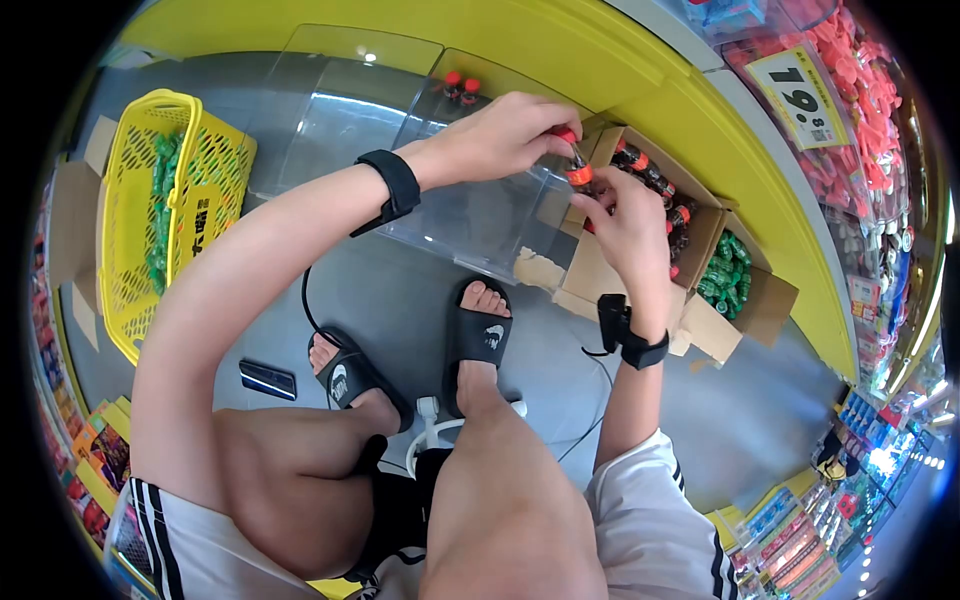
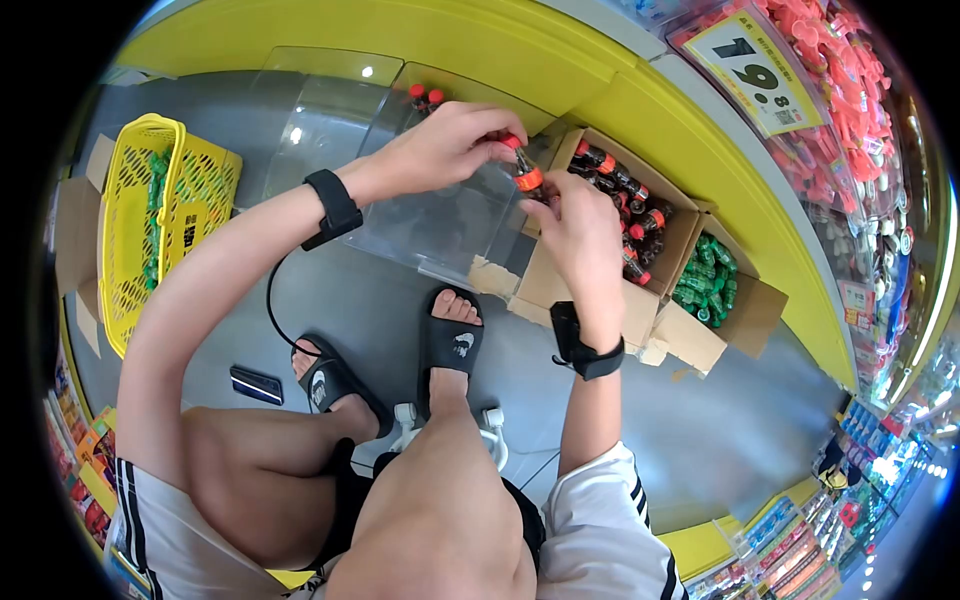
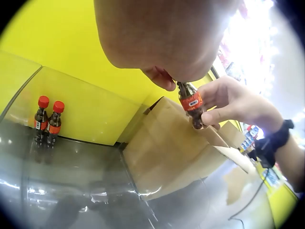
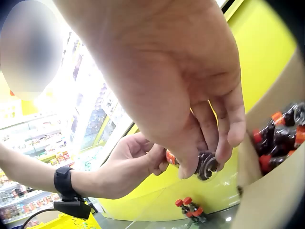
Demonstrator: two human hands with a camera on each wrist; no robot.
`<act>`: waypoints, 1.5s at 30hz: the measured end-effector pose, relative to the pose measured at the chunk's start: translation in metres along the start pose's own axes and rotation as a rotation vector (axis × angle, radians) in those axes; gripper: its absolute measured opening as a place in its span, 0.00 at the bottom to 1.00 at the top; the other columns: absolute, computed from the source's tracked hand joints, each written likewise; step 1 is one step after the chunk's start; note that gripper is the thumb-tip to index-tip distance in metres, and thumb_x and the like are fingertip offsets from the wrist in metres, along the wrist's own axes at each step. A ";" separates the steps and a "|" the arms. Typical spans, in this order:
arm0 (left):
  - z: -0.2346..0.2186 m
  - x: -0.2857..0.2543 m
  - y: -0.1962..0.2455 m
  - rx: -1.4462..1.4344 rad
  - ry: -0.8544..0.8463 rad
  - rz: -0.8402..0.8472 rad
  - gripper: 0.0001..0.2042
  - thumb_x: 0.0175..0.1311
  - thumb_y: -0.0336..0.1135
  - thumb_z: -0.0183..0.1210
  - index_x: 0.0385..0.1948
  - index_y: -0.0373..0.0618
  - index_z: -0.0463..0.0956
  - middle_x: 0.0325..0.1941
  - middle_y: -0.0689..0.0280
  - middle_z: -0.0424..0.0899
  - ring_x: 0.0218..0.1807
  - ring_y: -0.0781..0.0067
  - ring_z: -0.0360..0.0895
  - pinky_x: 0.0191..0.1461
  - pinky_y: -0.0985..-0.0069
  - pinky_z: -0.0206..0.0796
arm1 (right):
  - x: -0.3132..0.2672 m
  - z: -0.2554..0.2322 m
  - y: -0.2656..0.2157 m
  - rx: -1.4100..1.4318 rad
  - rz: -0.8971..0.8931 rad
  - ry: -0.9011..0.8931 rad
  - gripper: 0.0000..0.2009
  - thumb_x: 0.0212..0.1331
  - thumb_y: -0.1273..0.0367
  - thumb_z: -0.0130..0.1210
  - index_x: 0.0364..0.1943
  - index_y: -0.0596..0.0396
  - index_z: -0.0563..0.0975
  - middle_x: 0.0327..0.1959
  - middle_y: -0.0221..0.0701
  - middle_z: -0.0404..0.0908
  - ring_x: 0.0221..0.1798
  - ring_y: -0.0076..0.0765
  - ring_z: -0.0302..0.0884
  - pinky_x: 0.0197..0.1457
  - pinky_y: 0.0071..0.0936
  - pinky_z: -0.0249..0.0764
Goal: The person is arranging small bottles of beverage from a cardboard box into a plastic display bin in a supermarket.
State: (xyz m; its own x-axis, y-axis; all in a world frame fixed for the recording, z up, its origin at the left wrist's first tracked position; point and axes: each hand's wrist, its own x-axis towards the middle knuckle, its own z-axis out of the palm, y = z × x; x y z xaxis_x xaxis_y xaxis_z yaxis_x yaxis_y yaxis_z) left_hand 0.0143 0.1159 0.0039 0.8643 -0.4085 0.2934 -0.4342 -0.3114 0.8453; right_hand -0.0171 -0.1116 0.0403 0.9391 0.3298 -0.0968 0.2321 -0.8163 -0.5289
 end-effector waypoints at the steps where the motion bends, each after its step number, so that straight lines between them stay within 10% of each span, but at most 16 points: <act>1: -0.003 -0.002 0.001 0.064 0.038 0.036 0.06 0.73 0.28 0.63 0.47 0.39 0.81 0.44 0.54 0.86 0.46 0.48 0.84 0.48 0.58 0.75 | 0.003 0.003 -0.011 0.020 0.036 -0.008 0.15 0.58 0.68 0.73 0.46 0.60 0.86 0.32 0.44 0.88 0.35 0.50 0.87 0.42 0.43 0.81; 11: -0.057 -0.008 -0.031 0.297 0.027 0.183 0.07 0.69 0.23 0.64 0.47 0.39 0.82 0.46 0.58 0.85 0.47 0.52 0.87 0.49 0.63 0.80 | 0.027 0.083 -0.055 0.303 0.139 0.230 0.15 0.57 0.67 0.74 0.45 0.60 0.87 0.37 0.44 0.89 0.37 0.49 0.89 0.45 0.44 0.82; 20: -0.069 -0.022 -0.054 0.547 -0.126 -0.071 0.07 0.73 0.34 0.63 0.46 0.43 0.80 0.49 0.58 0.84 0.50 0.48 0.84 0.50 0.55 0.76 | 0.073 0.164 -0.054 0.332 0.213 0.317 0.11 0.59 0.72 0.72 0.43 0.61 0.85 0.44 0.47 0.86 0.47 0.63 0.86 0.52 0.52 0.80; 45: -0.031 0.004 -0.113 0.853 -0.201 0.086 0.04 0.62 0.30 0.64 0.35 0.42 0.86 0.54 0.63 0.85 0.57 0.56 0.86 0.52 0.62 0.86 | 0.139 0.228 0.005 0.318 0.193 0.431 0.08 0.58 0.71 0.73 0.37 0.59 0.86 0.40 0.43 0.90 0.47 0.55 0.88 0.52 0.48 0.83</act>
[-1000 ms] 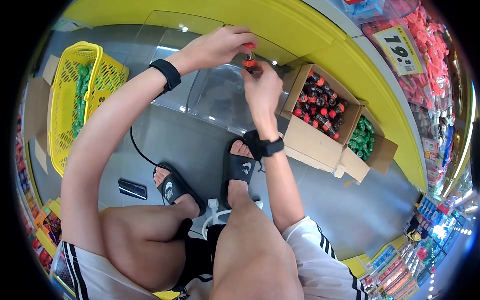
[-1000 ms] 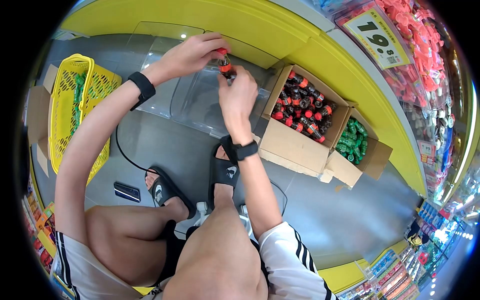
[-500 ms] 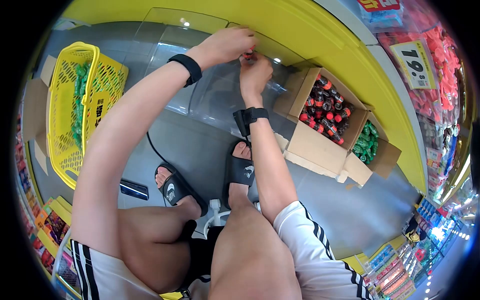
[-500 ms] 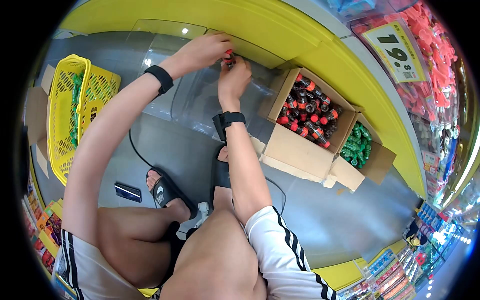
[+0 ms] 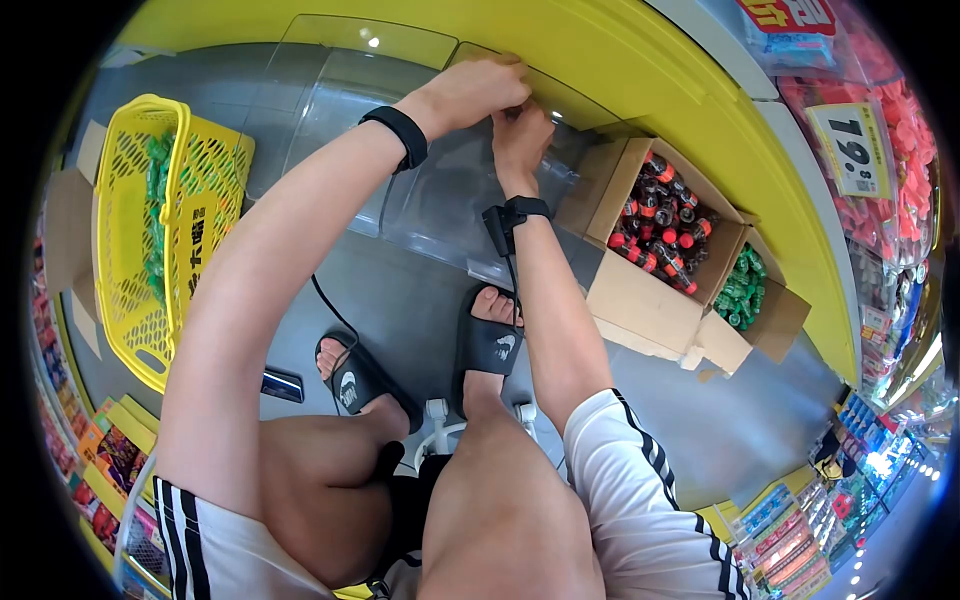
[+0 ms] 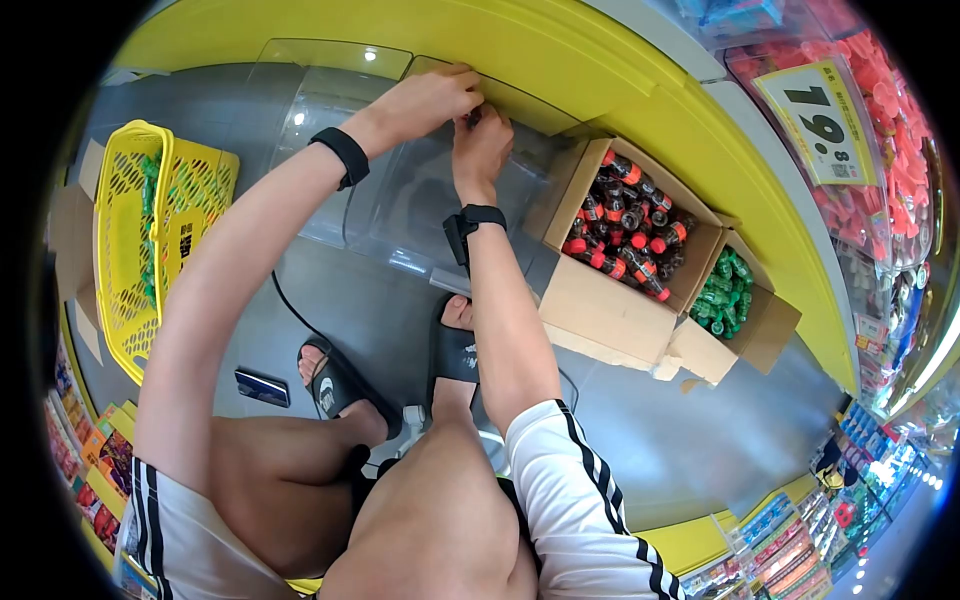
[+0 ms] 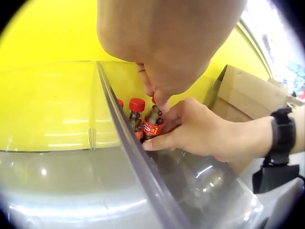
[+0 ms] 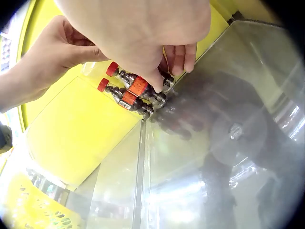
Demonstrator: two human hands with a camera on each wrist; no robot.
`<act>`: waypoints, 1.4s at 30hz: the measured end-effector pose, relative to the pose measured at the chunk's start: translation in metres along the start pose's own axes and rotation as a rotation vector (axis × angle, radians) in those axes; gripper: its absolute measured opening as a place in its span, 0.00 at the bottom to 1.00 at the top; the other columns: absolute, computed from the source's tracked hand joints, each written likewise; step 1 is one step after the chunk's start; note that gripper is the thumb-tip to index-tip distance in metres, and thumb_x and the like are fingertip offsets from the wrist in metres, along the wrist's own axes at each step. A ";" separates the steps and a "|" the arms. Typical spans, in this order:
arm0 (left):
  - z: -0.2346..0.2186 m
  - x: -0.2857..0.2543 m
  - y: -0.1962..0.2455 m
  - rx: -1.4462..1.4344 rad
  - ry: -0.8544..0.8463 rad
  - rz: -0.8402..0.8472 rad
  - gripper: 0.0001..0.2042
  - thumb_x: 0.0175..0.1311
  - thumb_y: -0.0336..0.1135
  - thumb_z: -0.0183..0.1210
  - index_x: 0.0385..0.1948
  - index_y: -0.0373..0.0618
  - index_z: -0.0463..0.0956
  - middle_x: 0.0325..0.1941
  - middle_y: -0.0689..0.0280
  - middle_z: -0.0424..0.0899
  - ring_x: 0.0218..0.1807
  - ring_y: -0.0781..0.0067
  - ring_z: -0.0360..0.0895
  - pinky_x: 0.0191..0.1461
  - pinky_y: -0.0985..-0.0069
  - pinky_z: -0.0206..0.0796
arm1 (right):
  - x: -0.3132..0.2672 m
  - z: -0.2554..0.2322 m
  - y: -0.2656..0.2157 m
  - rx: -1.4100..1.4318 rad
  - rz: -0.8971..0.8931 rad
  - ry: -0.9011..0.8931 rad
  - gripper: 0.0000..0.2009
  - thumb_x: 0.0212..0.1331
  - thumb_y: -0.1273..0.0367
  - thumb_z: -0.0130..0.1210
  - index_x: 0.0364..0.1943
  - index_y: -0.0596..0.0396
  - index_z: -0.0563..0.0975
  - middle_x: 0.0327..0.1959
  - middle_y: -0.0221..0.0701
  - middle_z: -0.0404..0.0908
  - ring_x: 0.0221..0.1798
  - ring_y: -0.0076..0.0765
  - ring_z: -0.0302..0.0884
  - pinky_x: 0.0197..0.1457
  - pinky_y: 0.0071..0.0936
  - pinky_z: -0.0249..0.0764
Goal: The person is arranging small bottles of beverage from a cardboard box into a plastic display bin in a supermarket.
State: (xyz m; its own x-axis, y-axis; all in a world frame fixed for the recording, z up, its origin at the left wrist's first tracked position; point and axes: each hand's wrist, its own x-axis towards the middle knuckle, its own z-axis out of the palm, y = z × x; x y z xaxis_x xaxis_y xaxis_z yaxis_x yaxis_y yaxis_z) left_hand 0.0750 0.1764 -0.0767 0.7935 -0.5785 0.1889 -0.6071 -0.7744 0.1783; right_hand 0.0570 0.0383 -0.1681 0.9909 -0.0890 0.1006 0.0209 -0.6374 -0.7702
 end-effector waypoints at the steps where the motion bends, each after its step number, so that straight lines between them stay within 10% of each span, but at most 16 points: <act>1: 0.001 0.000 0.001 -0.001 0.000 -0.001 0.04 0.62 0.30 0.64 0.35 0.42 0.86 0.54 0.63 0.85 0.57 0.56 0.86 0.52 0.62 0.86 | 0.000 0.000 0.001 0.000 0.000 -0.001 0.08 0.58 0.71 0.73 0.37 0.59 0.86 0.40 0.43 0.90 0.47 0.55 0.88 0.52 0.48 0.83; 42: 0.000 -0.004 0.001 0.133 0.037 0.033 0.08 0.55 0.28 0.67 0.38 0.43 0.84 0.51 0.64 0.86 0.60 0.62 0.83 0.64 0.66 0.76 | -0.002 0.012 -0.001 -0.235 -0.005 0.054 0.11 0.53 0.65 0.75 0.36 0.53 0.86 0.42 0.39 0.89 0.51 0.57 0.84 0.54 0.51 0.82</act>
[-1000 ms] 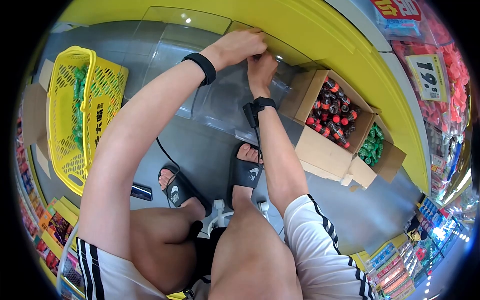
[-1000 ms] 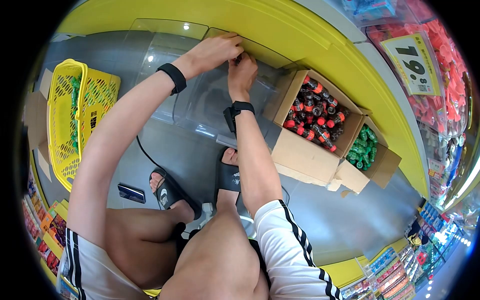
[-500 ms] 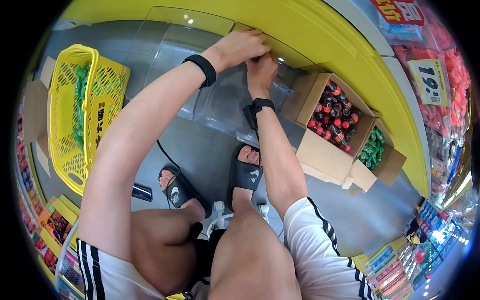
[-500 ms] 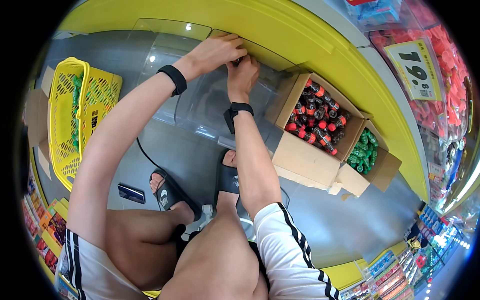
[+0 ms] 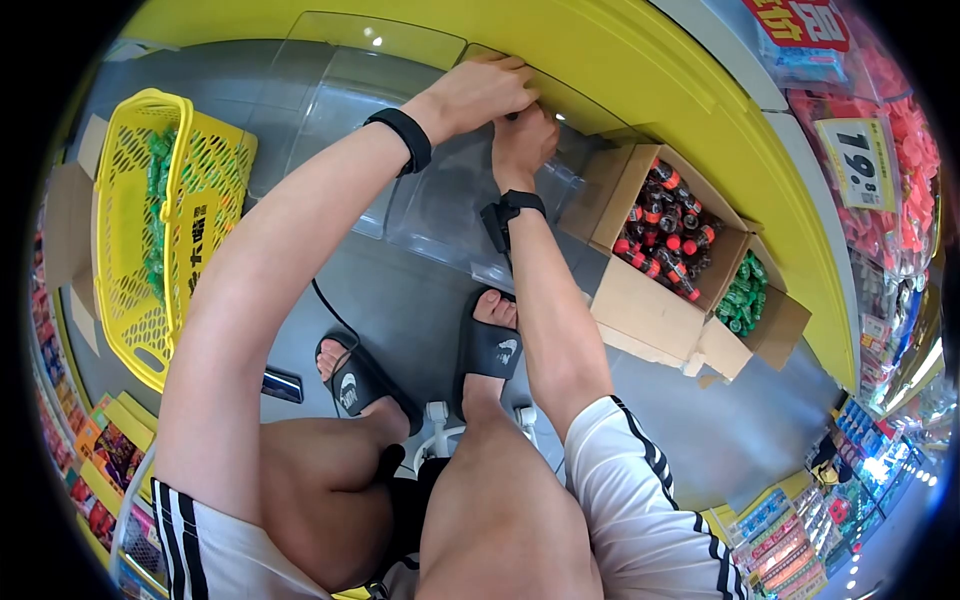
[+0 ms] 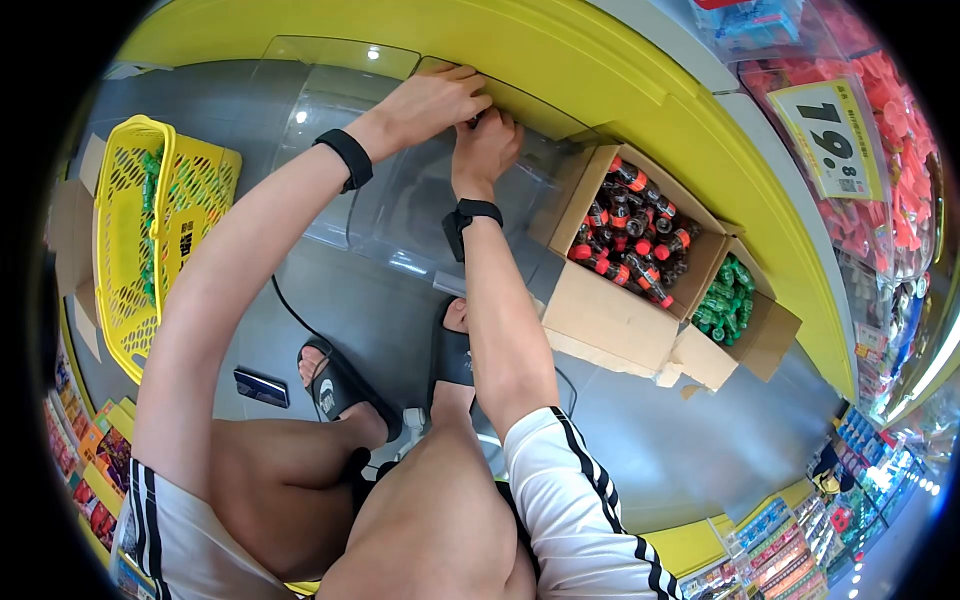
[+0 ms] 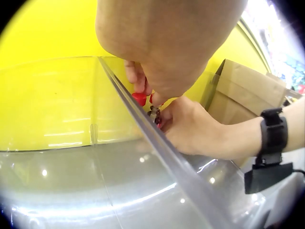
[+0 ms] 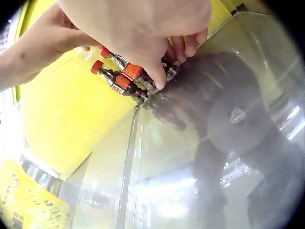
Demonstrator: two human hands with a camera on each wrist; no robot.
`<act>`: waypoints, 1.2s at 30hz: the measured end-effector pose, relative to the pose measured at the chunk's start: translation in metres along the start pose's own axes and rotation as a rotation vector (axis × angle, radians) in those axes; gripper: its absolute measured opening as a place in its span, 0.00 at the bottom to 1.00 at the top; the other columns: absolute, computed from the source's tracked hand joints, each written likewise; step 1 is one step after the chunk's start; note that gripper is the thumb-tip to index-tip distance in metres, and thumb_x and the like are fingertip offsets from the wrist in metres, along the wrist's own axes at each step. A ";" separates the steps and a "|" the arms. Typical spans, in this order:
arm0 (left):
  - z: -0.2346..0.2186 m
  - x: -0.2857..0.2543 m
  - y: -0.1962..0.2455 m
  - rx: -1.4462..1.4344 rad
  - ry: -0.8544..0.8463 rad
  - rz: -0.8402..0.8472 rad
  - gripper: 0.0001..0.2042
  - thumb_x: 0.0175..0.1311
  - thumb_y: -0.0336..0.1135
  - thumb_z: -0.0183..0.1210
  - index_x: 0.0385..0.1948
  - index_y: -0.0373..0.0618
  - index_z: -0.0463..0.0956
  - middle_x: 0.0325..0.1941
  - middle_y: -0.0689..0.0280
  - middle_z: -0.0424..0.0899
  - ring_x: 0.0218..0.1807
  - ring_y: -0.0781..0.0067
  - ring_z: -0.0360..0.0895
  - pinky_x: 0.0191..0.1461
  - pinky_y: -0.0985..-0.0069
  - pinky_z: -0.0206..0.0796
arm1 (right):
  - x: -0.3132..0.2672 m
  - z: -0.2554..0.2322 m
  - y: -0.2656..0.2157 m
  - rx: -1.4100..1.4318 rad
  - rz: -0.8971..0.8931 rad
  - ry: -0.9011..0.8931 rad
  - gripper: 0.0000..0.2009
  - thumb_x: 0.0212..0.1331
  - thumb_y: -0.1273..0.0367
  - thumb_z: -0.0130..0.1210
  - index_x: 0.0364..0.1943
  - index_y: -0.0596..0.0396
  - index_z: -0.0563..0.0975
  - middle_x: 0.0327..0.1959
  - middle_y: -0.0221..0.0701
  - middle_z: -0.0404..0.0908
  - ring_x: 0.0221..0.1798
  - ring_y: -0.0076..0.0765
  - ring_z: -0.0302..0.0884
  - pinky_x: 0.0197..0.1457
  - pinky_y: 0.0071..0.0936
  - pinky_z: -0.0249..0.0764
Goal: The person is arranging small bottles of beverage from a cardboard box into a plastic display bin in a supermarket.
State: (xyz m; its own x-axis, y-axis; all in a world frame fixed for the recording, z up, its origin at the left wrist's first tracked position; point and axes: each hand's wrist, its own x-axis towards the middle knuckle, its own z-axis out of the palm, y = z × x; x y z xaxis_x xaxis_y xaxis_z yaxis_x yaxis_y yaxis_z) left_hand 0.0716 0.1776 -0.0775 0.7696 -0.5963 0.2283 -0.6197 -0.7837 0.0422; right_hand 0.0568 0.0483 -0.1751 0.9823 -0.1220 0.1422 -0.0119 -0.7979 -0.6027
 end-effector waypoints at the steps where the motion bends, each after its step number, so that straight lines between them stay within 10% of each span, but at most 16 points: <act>1: 0.000 0.000 0.001 -0.001 0.004 -0.001 0.08 0.55 0.28 0.67 0.38 0.43 0.84 0.51 0.64 0.86 0.60 0.62 0.83 0.64 0.66 0.76 | -0.001 -0.001 0.000 -0.003 -0.003 0.001 0.11 0.53 0.65 0.75 0.36 0.53 0.86 0.42 0.39 0.89 0.51 0.57 0.84 0.54 0.51 0.82; 9: 0.002 0.000 0.001 0.046 0.001 0.003 0.08 0.53 0.31 0.70 0.36 0.45 0.88 0.48 0.68 0.88 0.62 0.65 0.82 0.69 0.69 0.75 | 0.001 -0.003 0.001 -0.094 0.059 -0.008 0.11 0.55 0.61 0.76 0.29 0.53 0.87 0.34 0.42 0.90 0.39 0.56 0.89 0.43 0.49 0.84; 36: 0.011 0.005 0.007 0.041 0.100 -0.016 0.09 0.56 0.28 0.66 0.38 0.44 0.85 0.49 0.64 0.88 0.58 0.62 0.85 0.62 0.68 0.78 | 0.004 -0.008 -0.002 -0.046 0.037 -0.076 0.11 0.55 0.64 0.74 0.35 0.55 0.87 0.37 0.44 0.90 0.44 0.55 0.89 0.49 0.48 0.84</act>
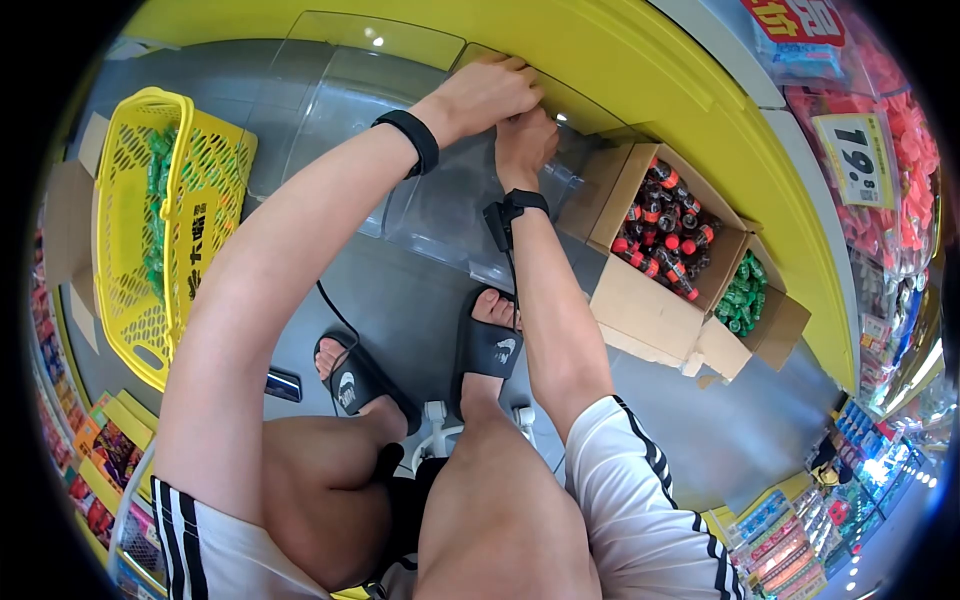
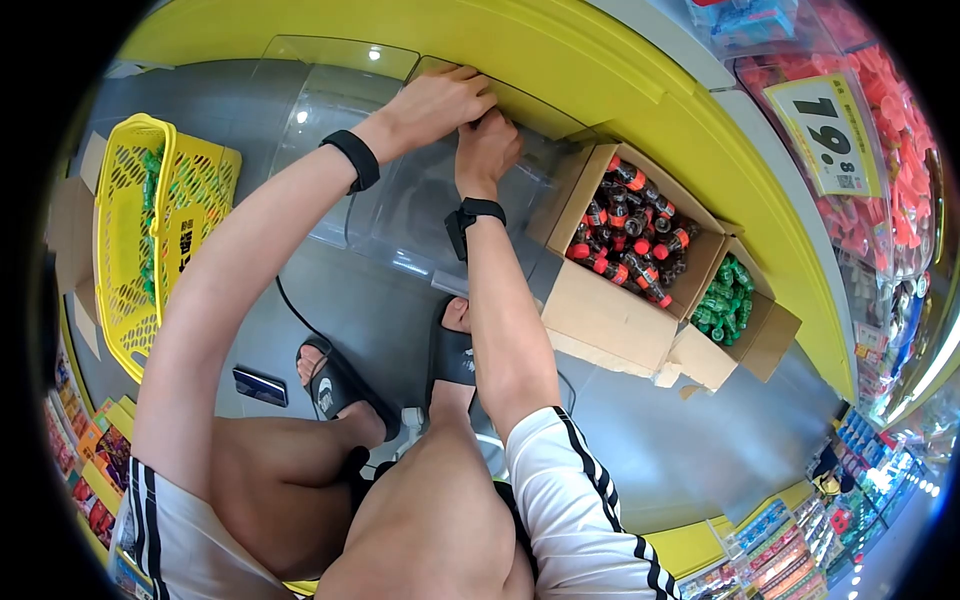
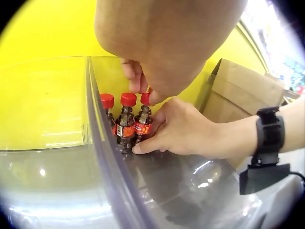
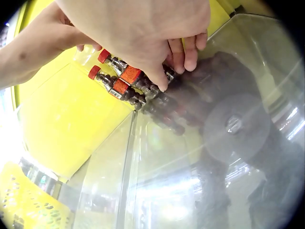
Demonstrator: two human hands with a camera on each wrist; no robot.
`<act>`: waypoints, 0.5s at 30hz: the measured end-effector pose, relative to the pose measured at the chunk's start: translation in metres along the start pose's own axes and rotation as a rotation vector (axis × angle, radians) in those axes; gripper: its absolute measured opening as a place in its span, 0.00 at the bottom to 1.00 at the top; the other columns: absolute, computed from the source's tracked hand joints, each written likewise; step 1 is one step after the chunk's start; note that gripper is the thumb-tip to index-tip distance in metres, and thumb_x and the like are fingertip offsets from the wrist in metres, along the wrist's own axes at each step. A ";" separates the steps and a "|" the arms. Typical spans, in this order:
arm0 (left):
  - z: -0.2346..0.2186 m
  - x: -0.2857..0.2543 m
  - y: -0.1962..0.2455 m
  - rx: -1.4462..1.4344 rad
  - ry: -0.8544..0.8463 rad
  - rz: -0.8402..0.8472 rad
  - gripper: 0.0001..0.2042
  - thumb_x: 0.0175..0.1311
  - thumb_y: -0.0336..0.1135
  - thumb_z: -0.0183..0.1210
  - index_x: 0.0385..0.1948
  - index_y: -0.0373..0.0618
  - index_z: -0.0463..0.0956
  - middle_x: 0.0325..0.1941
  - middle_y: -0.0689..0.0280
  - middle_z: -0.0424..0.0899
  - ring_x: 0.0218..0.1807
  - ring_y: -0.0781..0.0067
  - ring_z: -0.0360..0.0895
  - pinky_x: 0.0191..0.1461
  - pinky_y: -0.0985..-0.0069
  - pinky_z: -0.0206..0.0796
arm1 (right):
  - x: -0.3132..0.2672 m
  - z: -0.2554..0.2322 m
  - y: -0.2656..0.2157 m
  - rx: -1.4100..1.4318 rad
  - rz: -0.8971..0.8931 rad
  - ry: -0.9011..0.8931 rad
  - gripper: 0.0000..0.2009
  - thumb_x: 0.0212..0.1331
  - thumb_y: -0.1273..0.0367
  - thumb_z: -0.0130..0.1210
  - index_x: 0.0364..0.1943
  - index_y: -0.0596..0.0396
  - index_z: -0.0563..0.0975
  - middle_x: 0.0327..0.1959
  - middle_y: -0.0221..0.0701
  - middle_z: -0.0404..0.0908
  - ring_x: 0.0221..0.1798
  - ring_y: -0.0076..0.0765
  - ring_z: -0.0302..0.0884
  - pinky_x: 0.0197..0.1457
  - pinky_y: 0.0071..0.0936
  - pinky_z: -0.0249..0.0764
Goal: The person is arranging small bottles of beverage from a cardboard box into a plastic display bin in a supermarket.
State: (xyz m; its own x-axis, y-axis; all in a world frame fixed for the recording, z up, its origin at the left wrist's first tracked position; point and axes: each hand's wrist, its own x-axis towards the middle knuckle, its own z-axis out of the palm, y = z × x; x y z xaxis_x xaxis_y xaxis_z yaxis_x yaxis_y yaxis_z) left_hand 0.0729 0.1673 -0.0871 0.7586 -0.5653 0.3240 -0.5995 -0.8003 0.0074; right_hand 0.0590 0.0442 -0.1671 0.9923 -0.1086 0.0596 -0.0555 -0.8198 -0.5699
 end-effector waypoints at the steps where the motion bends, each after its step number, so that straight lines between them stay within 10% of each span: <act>1: 0.001 0.000 0.001 0.001 -0.002 0.000 0.09 0.56 0.28 0.66 0.38 0.44 0.85 0.49 0.64 0.88 0.58 0.62 0.85 0.62 0.68 0.78 | 0.000 0.002 0.000 0.002 0.000 -0.001 0.11 0.55 0.64 0.74 0.35 0.55 0.87 0.37 0.44 0.90 0.44 0.55 0.89 0.49 0.48 0.84; 10: -0.002 0.004 0.003 0.041 -0.029 0.021 0.11 0.61 0.32 0.65 0.45 0.42 0.84 0.49 0.61 0.89 0.57 0.60 0.87 0.53 0.67 0.83 | -0.012 -0.012 -0.007 0.035 -0.005 -0.004 0.12 0.58 0.62 0.71 0.37 0.55 0.87 0.40 0.46 0.91 0.45 0.57 0.90 0.51 0.48 0.84; 15: -0.015 0.008 0.010 -0.043 0.010 -0.029 0.11 0.64 0.31 0.63 0.46 0.41 0.82 0.43 0.57 0.89 0.49 0.55 0.90 0.46 0.63 0.84 | -0.034 -0.043 -0.019 -0.015 0.026 -0.336 0.11 0.59 0.62 0.71 0.33 0.56 0.87 0.37 0.45 0.92 0.45 0.56 0.91 0.53 0.48 0.86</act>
State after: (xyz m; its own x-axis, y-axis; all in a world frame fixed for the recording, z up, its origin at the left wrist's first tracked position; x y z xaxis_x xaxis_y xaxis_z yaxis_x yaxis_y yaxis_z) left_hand 0.0695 0.1579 -0.0698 0.7734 -0.5400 0.3321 -0.5880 -0.8068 0.0574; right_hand 0.0219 0.0393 -0.1225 0.9714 0.0597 -0.2299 -0.0806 -0.8278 -0.5552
